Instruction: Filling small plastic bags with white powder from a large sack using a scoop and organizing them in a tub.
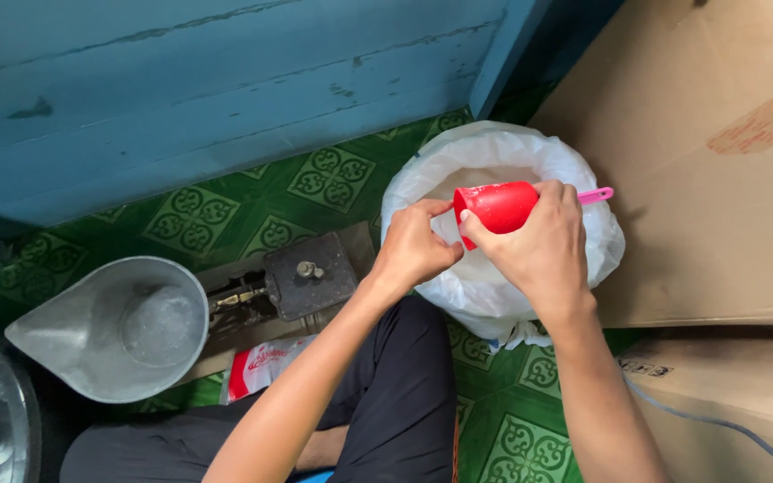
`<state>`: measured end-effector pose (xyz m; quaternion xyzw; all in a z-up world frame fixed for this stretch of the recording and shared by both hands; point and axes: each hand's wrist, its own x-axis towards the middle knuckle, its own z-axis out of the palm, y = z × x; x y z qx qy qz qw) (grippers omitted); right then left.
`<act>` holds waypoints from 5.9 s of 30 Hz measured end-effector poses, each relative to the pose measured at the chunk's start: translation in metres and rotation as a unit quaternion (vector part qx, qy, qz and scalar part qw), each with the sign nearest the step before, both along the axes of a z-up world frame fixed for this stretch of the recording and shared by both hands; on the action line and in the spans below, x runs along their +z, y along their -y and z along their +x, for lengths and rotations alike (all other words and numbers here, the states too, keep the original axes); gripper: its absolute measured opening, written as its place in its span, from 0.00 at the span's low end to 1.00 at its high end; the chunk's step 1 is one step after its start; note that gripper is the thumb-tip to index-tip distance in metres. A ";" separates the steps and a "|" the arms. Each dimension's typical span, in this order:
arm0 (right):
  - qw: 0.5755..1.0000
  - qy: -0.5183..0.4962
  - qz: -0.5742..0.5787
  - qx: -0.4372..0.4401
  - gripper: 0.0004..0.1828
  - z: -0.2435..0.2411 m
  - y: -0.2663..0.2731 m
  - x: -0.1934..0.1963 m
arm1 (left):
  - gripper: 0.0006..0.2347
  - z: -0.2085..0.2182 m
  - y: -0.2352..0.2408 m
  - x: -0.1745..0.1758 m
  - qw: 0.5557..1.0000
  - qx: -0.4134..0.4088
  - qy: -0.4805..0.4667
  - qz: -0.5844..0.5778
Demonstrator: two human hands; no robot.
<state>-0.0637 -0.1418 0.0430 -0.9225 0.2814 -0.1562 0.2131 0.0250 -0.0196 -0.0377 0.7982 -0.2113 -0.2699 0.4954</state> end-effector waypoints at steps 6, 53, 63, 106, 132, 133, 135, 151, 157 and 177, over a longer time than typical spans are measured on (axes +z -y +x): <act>0.998 0.031 -0.060 0.013 0.44 0.003 -0.011 -0.004 | 0.26 -0.003 -0.004 0.016 1.000 0.010 0.013 0.002; 0.995 -0.054 -0.037 -0.081 0.41 -0.020 0.067 -0.094 | 0.24 -0.016 -0.024 0.050 0.999 -0.002 0.041 0.000; 0.983 -0.178 -0.002 -0.047 0.47 -0.004 0.048 -0.115 | 0.23 -0.010 -0.019 0.038 1.000 -0.014 0.021 0.007; 0.974 -0.006 0.204 0.099 0.06 0.021 0.008 0.040 | 0.14 0.009 -0.024 0.101 0.992 0.012 0.127 -0.018; 0.917 -0.071 0.291 0.264 0.05 0.063 -0.222 0.052 | 0.16 -0.013 -0.279 0.117 0.972 0.206 0.106 0.036; 0.915 -0.073 0.291 0.270 0.05 0.066 -0.232 0.049 | 0.16 -0.014 -0.289 0.115 0.971 0.213 0.106 0.037; 0.914 -0.093 0.270 0.286 0.05 0.069 -0.254 0.042 | 0.17 -0.017 -0.308 0.112 0.970 0.221 0.091 0.053; 0.922 -0.119 0.217 0.296 0.07 0.092 -0.332 -0.100 | 0.17 0.001 -0.382 -0.006 0.968 0.157 0.158 0.112; 0.927 -0.120 0.242 0.259 0.09 0.087 -0.332 -0.125 | 0.18 0.002 -0.377 -0.025 0.978 0.141 0.114 0.103; 0.917 -0.163 0.178 0.318 0.21 0.121 -0.331 -0.104 | 0.18 -0.023 -0.407 -0.023 0.951 0.298 0.051 0.068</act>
